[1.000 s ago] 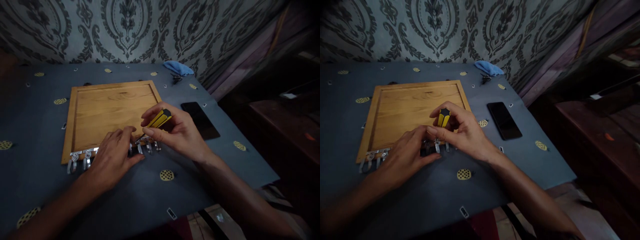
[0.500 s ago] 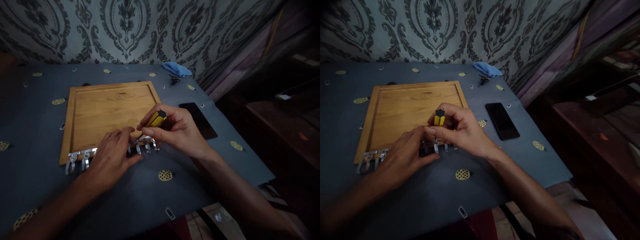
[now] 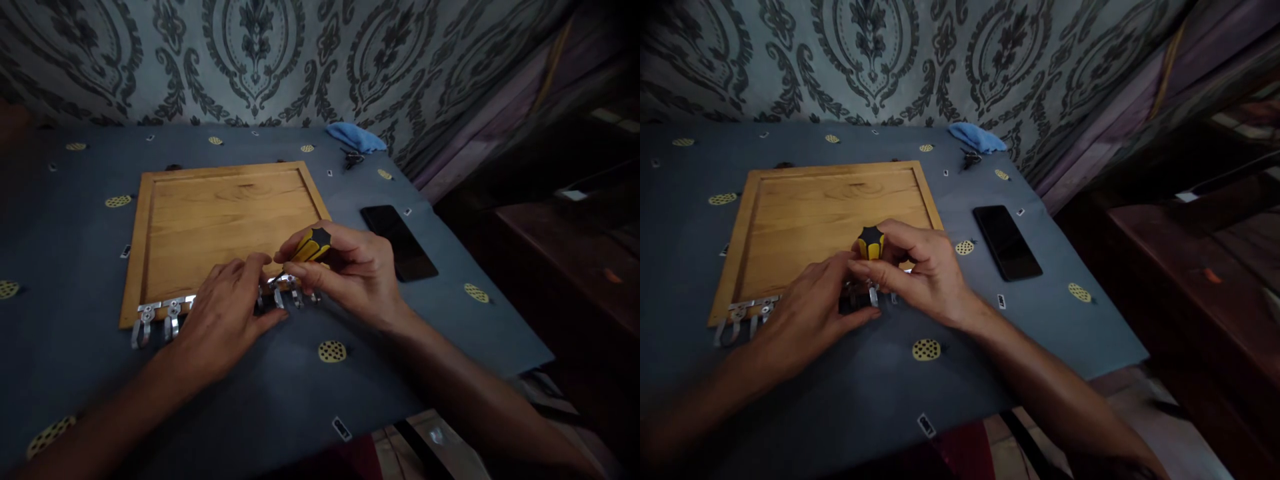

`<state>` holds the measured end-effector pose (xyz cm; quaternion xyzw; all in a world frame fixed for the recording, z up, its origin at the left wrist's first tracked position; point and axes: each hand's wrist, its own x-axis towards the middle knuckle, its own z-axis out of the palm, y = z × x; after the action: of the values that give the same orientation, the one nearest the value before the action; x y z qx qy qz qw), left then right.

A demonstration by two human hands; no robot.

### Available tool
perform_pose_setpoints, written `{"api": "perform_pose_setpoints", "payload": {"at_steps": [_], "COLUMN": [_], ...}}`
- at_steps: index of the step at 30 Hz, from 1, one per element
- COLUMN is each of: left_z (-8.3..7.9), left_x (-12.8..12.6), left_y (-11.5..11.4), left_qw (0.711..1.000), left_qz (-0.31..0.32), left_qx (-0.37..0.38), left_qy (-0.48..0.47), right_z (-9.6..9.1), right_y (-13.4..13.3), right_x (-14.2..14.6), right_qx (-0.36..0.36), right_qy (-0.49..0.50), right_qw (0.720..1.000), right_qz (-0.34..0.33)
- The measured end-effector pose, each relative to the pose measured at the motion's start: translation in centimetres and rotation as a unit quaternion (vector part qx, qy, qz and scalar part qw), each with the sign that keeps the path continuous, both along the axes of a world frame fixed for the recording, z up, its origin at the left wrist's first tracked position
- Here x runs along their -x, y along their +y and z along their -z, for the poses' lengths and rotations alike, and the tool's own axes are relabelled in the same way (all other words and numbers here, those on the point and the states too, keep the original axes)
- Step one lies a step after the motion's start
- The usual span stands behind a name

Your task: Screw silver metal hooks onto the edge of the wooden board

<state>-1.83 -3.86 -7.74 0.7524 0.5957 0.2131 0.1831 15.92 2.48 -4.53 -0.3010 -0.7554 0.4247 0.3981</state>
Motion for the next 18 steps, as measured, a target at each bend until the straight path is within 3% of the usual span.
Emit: {"api": "perform_pose_setpoints", "payload": {"at_steps": [4,9,18], "left_z": [0.0,0.0,-0.8], "left_x": [0.1,0.3,-0.8], "left_y": [-0.1,-0.3,0.1], "left_qw": [1.000,1.000,0.997], "left_qz": [0.006,0.016,0.043], "left_qx": [-0.001,-0.009,-0.051], "left_qy": [-0.004,-0.003,0.050], "right_z": [-0.6,-0.8,0.2], "right_y": [-0.2,0.1,-0.8], "right_x": [-0.3,-0.8,-1.5], "right_qx": [-0.012,-0.017,-0.033], "right_qy": [0.033,0.147,0.051], "right_qw": [0.999,0.983,0.990], "right_qz": [0.011,0.110,0.126]}}
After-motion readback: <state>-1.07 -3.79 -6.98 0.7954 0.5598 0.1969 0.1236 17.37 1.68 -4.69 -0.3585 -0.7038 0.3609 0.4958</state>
